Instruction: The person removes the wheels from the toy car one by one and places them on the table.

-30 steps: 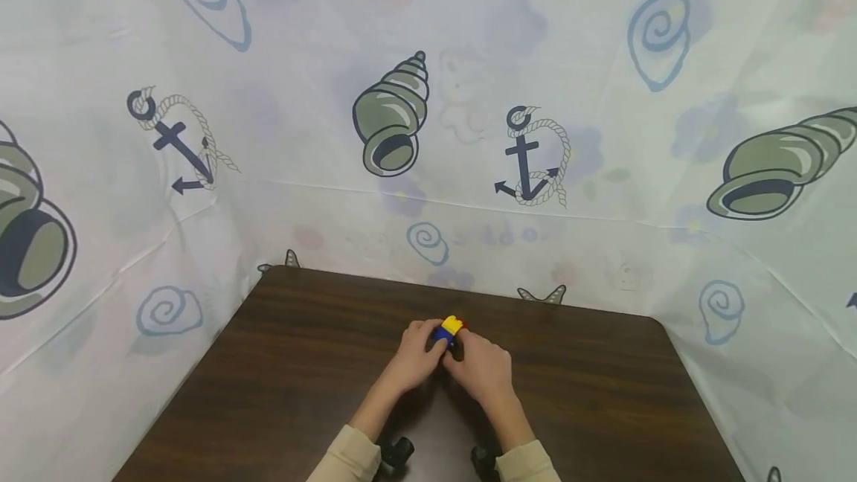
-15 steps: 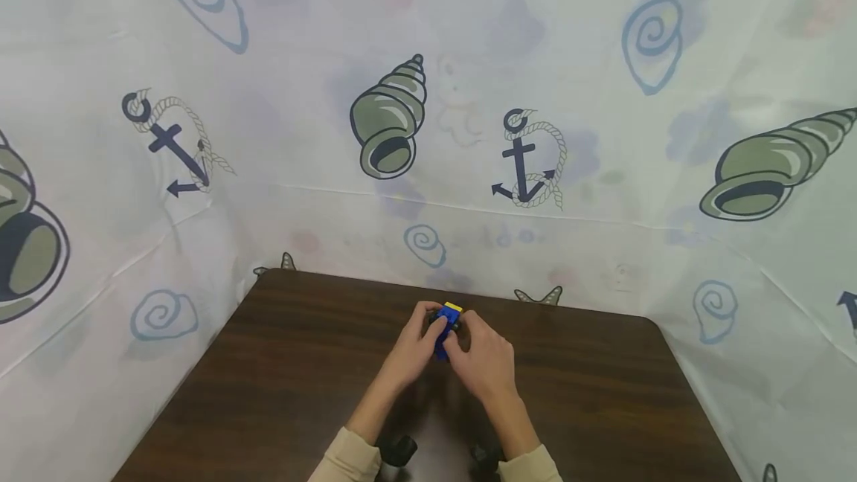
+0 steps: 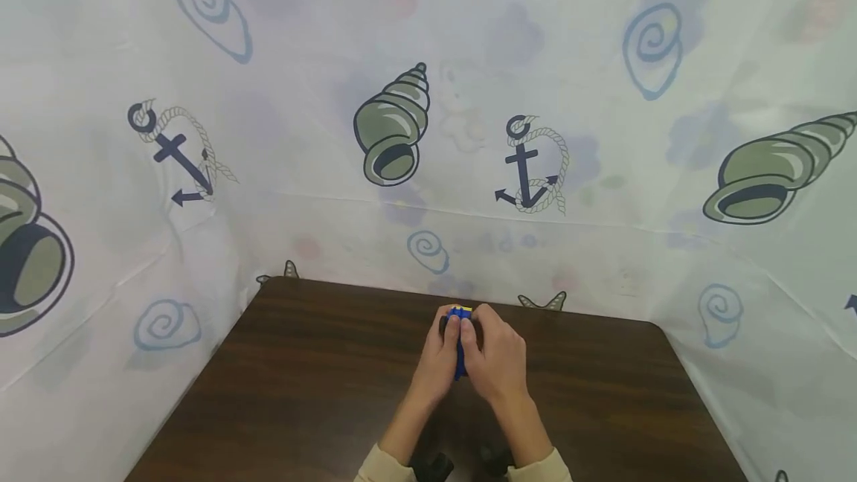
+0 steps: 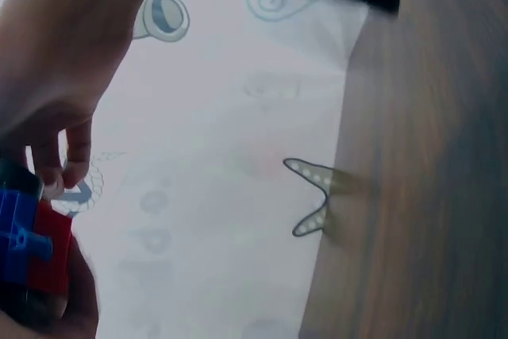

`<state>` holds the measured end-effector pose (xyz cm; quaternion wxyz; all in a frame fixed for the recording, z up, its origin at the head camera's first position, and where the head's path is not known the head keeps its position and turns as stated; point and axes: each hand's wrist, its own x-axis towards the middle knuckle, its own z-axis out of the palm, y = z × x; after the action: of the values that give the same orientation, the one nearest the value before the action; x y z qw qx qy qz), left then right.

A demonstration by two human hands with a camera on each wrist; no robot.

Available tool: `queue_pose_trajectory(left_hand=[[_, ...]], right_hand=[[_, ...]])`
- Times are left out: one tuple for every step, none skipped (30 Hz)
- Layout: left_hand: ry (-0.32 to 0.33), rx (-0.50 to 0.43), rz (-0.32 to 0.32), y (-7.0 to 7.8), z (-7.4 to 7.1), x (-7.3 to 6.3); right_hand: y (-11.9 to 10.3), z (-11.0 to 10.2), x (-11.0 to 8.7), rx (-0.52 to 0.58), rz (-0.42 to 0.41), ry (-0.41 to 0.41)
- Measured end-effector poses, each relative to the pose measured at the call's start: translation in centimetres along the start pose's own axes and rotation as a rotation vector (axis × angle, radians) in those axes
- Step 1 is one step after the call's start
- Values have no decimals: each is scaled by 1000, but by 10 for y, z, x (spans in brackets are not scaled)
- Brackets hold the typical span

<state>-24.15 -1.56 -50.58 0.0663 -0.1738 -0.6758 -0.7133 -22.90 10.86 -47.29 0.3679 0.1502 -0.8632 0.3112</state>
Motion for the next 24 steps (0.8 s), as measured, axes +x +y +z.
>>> queue_pose_trajectory(left_hand=[[29,15,26,0,5,1],[61,37,50,0,8,1],[98,55,70,1,11,2],[137,82,89,2,13,3],[171,111,104,3,14,3],[207,148,119,3,15,4],[240,186,130,3,15,4],[272,226,139,3,16,4],[301,265,145,2,17,5],[327,302,146,2,16,4],[347,329,142,2,15,4],[360,341,138,1,14,5],[363,330,132,0,13,5],[366,314,127,-1,12,6],[364,283,124,-2,11,6],[362,251,123,-3,9,7],[364,222,126,-3,8,7],[370,199,133,-4,6,8],[382,186,146,-4,5,9],[397,185,159,-4,3,9],[409,184,173,-4,2,10],[425,194,183,-5,1,10],[441,200,193,-5,-1,10],[458,206,201,-6,-2,11]], right_hand=[[0,-1,2,-15,8,12],[0,-1,4,-34,17,20],[-1,-1,6,-53,29,23],[-1,-1,8,-72,39,25],[-2,1,10,-89,51,25],[-3,2,11,-102,61,23],[-4,3,13,-114,72,19],[-4,4,14,-127,79,13],[-4,6,14,-139,83,7],[-5,8,15,-146,83,0],[-6,11,16,-153,81,-10],[-6,13,16,-161,74,-16],[-6,16,17,-164,63,-22],[-7,18,18,-166,49,-26],[-6,21,19,-169,30,-27],[-6,23,20,-166,10,-25],[-7,25,20,-157,-10,-22],[-7,26,21,-143,-28,-15],[-7,28,21,-129,-44,-8],[-7,30,22,-119,-58,3],[-8,32,22,-108,-71,12],[-9,34,22,-98,-81,23],[-9,36,21,-93,-90,33],[-10,38,21,-93,-99,43]])
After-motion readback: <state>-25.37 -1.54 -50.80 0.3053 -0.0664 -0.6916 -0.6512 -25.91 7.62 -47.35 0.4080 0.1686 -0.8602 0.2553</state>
